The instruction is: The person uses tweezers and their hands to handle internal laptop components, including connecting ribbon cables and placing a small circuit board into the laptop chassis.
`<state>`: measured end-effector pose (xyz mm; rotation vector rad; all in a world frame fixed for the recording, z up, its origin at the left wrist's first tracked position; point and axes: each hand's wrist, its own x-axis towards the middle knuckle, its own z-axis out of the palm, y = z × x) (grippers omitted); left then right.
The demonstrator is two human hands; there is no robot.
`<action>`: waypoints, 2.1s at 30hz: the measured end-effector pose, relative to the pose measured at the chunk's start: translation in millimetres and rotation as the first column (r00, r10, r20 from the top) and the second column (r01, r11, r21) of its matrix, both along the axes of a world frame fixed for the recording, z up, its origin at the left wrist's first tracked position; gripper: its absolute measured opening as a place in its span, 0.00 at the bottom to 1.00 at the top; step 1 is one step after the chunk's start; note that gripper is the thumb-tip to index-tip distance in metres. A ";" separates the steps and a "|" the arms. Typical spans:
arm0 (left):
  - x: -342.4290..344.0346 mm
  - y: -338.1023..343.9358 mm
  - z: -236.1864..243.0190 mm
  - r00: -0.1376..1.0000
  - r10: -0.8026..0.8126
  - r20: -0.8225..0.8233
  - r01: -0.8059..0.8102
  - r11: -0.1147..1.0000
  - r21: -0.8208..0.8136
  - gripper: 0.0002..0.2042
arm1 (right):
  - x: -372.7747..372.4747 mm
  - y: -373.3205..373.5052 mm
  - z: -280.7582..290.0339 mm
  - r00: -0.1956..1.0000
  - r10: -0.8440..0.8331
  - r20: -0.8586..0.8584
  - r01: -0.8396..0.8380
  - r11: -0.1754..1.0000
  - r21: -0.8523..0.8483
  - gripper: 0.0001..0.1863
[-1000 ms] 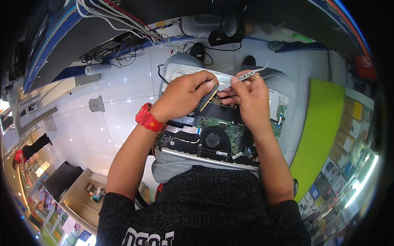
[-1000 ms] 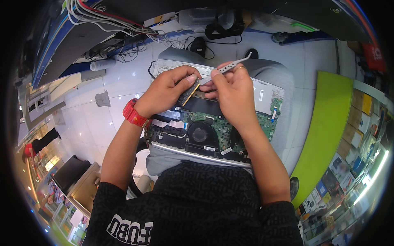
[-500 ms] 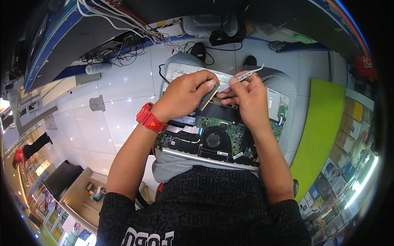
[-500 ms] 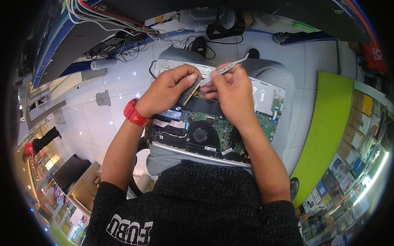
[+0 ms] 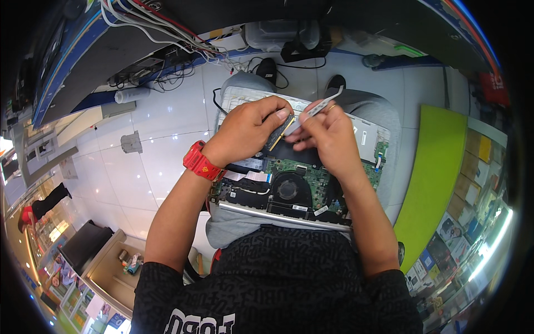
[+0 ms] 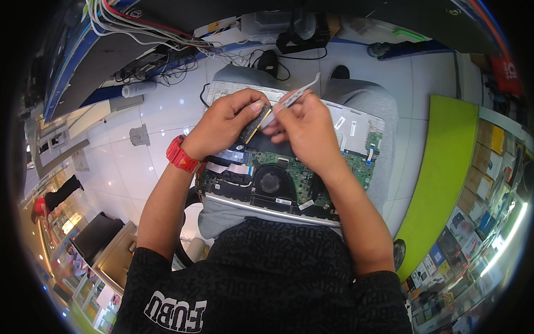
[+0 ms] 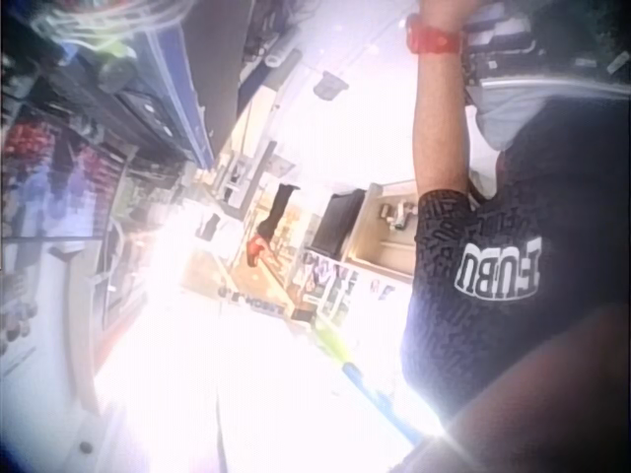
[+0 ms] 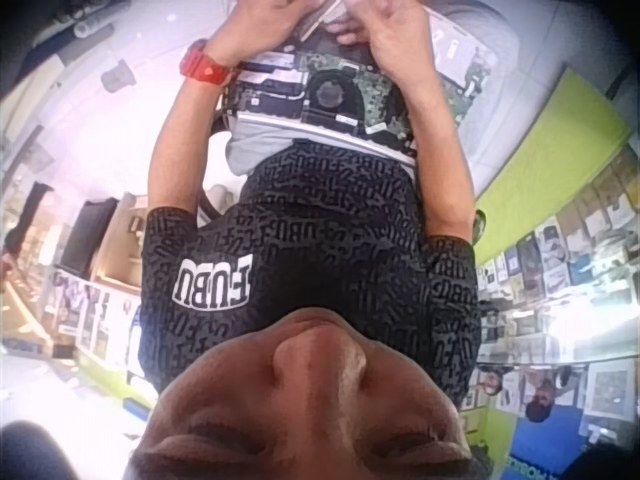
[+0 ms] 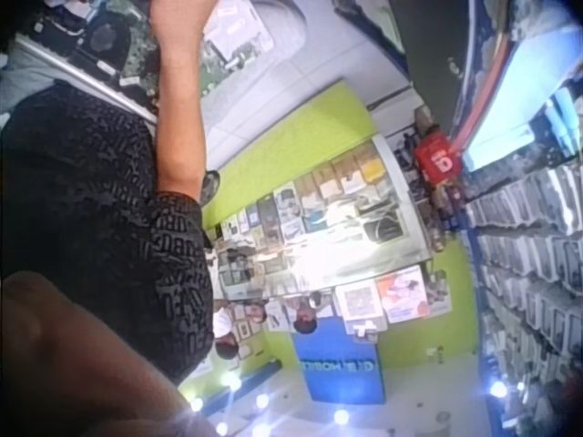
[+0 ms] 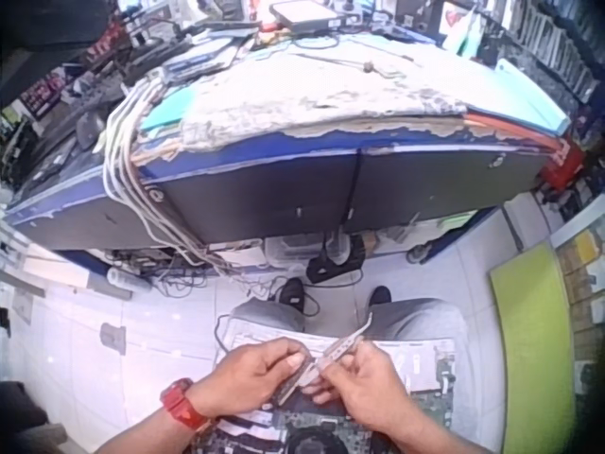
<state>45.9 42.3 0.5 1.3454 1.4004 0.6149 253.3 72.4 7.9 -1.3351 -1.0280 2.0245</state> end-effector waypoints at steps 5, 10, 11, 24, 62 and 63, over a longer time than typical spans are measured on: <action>-2.3 2.9 6.2 0.998 -0.018 0.063 0.023 0.997 -0.072 0.13 | 18.0 7.9 3.7 0.991 -0.118 0.057 0.110 0.985 0.136 0.09; -5.2 1.8 3.7 0.989 0.050 0.137 -0.028 0.987 -0.158 0.12 | 18.7 0.7 7.0 0.812 0.034 0.582 -0.546 0.395 0.739 0.09; -7.3 3.3 4.7 0.986 0.040 0.164 -0.008 0.982 -0.190 0.12 | 14.5 -0.5 7.5 0.821 0.051 0.568 -0.545 0.366 0.755 0.17; -25.3 5.3 0.1 0.901 0.106 0.420 0.043 0.942 -0.331 0.23 | -8.8 -5.0 13.6 0.984 0.028 0.178 -0.065 0.977 0.205 0.06; -0.7 7.1 13.3 0.992 -0.038 0.120 0.060 0.981 -0.186 0.22 | 0.6 5.1 8.6 0.987 -0.151 -0.054 0.155 0.984 0.089 0.13; -0.9 7.7 14.1 0.992 -0.036 0.119 0.060 0.977 -0.204 0.22 | 0.3 5.7 8.3 0.983 -0.179 -0.047 0.183 0.978 0.099 0.13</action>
